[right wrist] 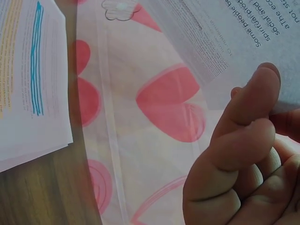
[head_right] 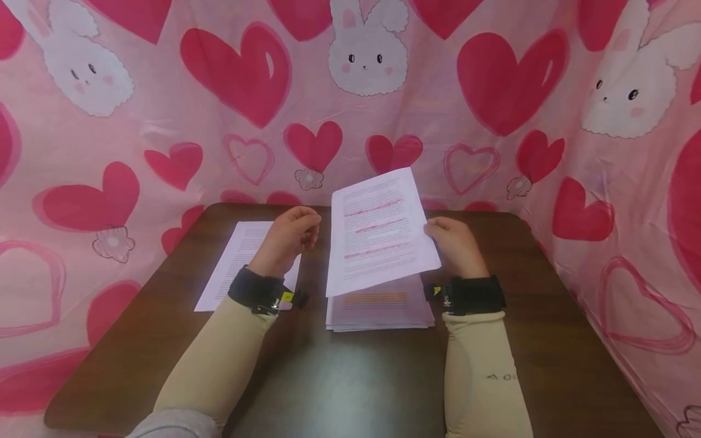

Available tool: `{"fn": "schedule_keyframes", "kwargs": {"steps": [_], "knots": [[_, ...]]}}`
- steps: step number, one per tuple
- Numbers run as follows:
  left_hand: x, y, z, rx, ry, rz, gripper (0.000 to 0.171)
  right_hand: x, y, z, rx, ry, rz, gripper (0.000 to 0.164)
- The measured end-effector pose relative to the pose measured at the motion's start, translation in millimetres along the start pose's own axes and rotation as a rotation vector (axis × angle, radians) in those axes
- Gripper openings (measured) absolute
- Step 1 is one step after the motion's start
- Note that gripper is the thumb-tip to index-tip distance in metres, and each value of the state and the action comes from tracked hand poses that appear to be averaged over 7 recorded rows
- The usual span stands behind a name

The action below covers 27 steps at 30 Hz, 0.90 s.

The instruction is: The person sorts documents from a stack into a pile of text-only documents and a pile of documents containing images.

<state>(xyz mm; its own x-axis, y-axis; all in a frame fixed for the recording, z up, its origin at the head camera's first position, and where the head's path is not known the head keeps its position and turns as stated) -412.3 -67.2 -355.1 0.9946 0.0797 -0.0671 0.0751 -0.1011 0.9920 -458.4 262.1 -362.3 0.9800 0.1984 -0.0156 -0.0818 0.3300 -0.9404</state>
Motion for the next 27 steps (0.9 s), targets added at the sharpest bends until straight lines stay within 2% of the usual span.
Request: {"fn": "schedule_keyframes", "kwargs": {"steps": [15, 23, 27], "knots": [[1.4, 3.0, -1.7, 0.028, -0.022, -0.027, 0.011, -7, 17, -15, -0.019, -0.069, -0.035, 0.050], [1.3, 3.5, -0.3, 0.023, -0.032, -0.032, 0.012, -12, 23, -19, 0.123, -0.076, -0.041, 0.048], [1.2, 4.4, 1.6, 0.016, -0.031, -0.027, 0.013, -16, 25, -23, 0.145, -0.087, -0.051, 0.046]]}}
Point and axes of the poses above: each hand's wrist, its own x-axis away from the middle knuckle, its own z-axis out of the back of the hand, y = z × x, the point moved 10 cm from there along -x, towards the middle knuckle, and after that the axes turned 1 degree about x, right-handed, at the moved point
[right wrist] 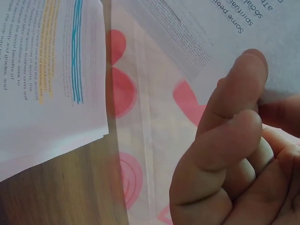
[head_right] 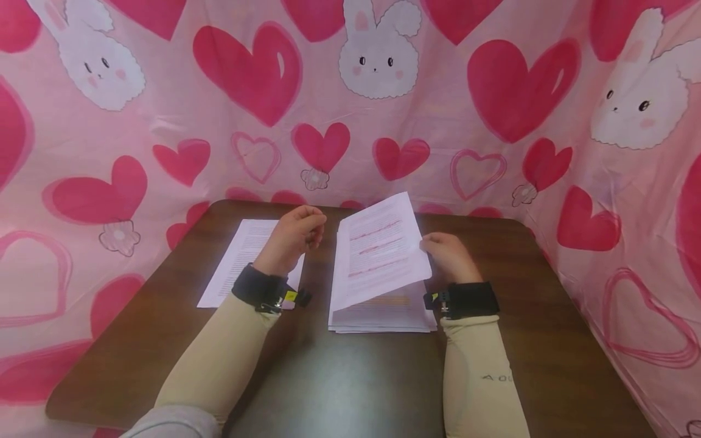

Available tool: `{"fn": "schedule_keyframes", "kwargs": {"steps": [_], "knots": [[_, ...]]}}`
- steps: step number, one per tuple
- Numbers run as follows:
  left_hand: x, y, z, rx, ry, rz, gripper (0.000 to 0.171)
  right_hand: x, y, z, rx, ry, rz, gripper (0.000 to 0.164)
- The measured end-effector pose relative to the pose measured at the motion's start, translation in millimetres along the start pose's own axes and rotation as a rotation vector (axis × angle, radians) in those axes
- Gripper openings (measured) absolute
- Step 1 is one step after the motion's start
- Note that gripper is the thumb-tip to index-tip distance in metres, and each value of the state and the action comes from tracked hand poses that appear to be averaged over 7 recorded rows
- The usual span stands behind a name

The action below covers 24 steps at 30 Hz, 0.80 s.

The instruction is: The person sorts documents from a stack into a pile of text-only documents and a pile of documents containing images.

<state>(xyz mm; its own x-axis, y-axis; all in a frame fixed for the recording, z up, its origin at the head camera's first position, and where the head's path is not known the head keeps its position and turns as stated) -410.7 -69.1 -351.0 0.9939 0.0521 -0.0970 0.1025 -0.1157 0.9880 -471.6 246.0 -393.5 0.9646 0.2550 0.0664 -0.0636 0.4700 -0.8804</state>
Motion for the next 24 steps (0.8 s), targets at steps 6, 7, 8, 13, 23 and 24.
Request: {"fn": "schedule_keyframes", "kwargs": {"steps": [6, 7, 8, 13, 23, 24], "knots": [[0.5, 1.7, -0.5, -0.001, 0.001, -0.002, 0.013, -3, 5, -6, -0.004, -0.018, -0.016, 0.045], [0.4, 1.6, -0.6, 0.000, 0.001, -0.003, 0.013, -3, 5, -7, -0.005, -0.024, -0.015, 0.045], [0.4, 1.6, -0.6, 0.004, 0.001, -0.005, 0.012, -3, 5, -8, -0.006, -0.029, -0.015, 0.044], [-0.4, 0.5, -0.4, 0.010, -0.001, -0.014, 0.010, -4, 7, -13, -0.001, -0.053, -0.021, 0.043], [0.2, 0.4, 0.0, 0.009, -0.002, -0.013, 0.011, -6, 15, -17, 0.043, -0.063, -0.067, 0.041], [0.5, 0.6, 0.0, 0.009, -0.001, -0.013, 0.011, -6, 17, -18, 0.042, -0.068, -0.075, 0.041]]}}
Point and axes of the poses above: each hand's wrist, its own x-axis away from the middle knuckle, its own z-axis out of the back of the hand, y = z × x, the point moved 10 cm from there along -x, towards the middle knuckle, and after that the axes turned 1 degree about x, right-handed, at the moved point
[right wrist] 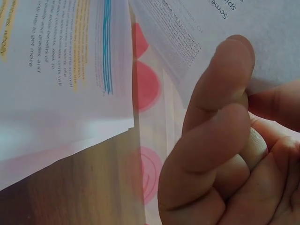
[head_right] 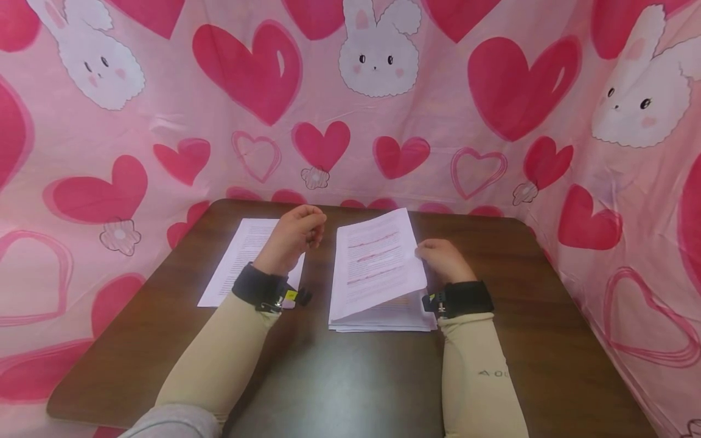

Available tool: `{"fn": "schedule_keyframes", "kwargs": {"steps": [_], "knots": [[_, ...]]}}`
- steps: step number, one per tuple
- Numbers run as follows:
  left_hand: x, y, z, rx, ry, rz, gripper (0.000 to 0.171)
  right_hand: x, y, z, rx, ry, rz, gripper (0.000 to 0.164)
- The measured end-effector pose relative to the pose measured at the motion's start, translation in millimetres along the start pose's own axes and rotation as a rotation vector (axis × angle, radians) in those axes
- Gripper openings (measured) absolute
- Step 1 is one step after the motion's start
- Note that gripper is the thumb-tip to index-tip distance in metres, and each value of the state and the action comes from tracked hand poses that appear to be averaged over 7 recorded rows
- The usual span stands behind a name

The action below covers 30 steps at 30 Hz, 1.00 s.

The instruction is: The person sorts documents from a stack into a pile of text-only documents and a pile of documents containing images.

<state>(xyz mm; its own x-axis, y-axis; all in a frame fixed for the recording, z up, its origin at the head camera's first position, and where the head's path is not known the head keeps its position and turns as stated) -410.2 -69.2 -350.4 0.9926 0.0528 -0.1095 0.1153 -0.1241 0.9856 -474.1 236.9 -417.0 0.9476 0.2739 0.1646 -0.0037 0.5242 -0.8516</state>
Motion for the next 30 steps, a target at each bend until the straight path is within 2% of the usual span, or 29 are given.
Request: {"fn": "schedule_keyframes", "kwargs": {"steps": [13, 21, 30], "knots": [[-0.1, 2.0, 0.0, -0.001, -0.004, -0.003, 0.012, -4, 7, -3, 0.046, -0.018, -0.032, 0.040], [-0.6, -0.3, -0.7, -0.009, -0.004, -0.001, 0.013, -7, 20, -8, 0.026, -0.055, -0.090, 0.042], [0.7, -0.3, -0.3, -0.005, -0.008, -0.003, 0.014, -14, 36, -13, 0.045, -0.054, -0.135, 0.038]]}}
Point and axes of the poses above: each hand's wrist, its own x-axis away from the middle knuckle, its own z-axis out of the back of the hand, y = z × x, the point moved 10 cm from there along -x, towards the middle knuckle, and after that the axes turned 1 degree about x, right-handed, at the moved point
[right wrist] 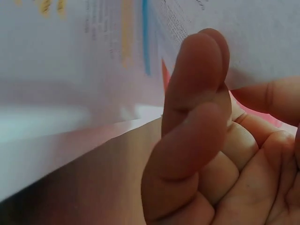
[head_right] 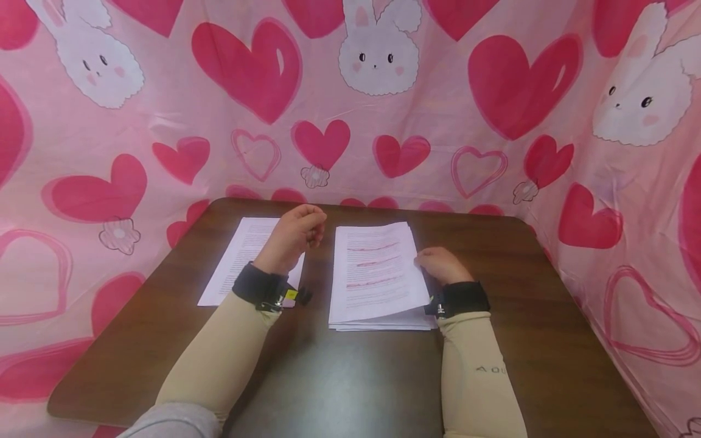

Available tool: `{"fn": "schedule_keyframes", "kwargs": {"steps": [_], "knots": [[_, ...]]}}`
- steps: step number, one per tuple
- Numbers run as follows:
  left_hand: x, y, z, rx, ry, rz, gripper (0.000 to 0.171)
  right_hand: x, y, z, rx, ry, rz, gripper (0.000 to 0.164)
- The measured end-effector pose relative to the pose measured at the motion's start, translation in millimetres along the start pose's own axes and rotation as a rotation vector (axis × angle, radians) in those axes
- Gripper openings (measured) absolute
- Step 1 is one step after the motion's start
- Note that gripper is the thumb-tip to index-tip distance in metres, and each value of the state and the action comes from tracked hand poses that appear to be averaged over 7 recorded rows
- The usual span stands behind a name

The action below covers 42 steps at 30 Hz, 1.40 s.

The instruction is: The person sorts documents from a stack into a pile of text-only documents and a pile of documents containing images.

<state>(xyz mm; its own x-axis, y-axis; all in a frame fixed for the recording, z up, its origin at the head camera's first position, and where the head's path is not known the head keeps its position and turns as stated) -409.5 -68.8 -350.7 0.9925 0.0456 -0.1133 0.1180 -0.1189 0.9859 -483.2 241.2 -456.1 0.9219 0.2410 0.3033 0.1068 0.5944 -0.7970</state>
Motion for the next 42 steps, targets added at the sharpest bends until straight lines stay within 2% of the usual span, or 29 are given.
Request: {"fn": "schedule_keyframes", "kwargs": {"steps": [6, 12, 20, 33, 38, 42], "knots": [[-0.6, -1.6, -0.5, 0.000, 0.001, 0.011, 0.015, -3, 10, -4, 0.057, -0.012, -0.035, 0.035], [0.6, -1.1, -1.0, -0.006, 0.002, 0.010, 0.015, -3, 17, -5, 0.171, -0.006, -0.033, 0.021], [1.6, -0.2, -2.3, -0.010, 0.001, 0.017, 0.014, 0, 20, 2, 0.277, 0.026, -0.054, 0.017], [3.2, -2.5, -2.1, -0.018, 0.002, 0.003, 0.014, 1, 24, 1, 0.285, 0.051, -0.069, 0.017], [3.2, -1.4, -1.4, -0.017, 0.002, -0.003, 0.015, 7, 17, 5, 0.299, 0.059, -0.052, 0.018], [2.0, 1.0, 2.1, -0.060, 0.021, -0.020, 0.014, 21, -3, 12, 0.312, 0.072, 0.005, 0.024]]}}
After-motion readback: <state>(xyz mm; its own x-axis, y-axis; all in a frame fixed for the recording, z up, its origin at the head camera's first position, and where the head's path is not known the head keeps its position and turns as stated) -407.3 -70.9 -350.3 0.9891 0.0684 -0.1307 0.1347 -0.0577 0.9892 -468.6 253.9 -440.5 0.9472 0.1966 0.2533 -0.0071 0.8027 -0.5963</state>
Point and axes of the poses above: each hand's wrist, its own x-axis away from the middle knuckle, its own z-axis out of the back of the hand, y = z × x, the point moved 10 cm from there along -x, towards the middle knuckle, and after that the axes turned 1 degree about x, right-handed, at the moved point
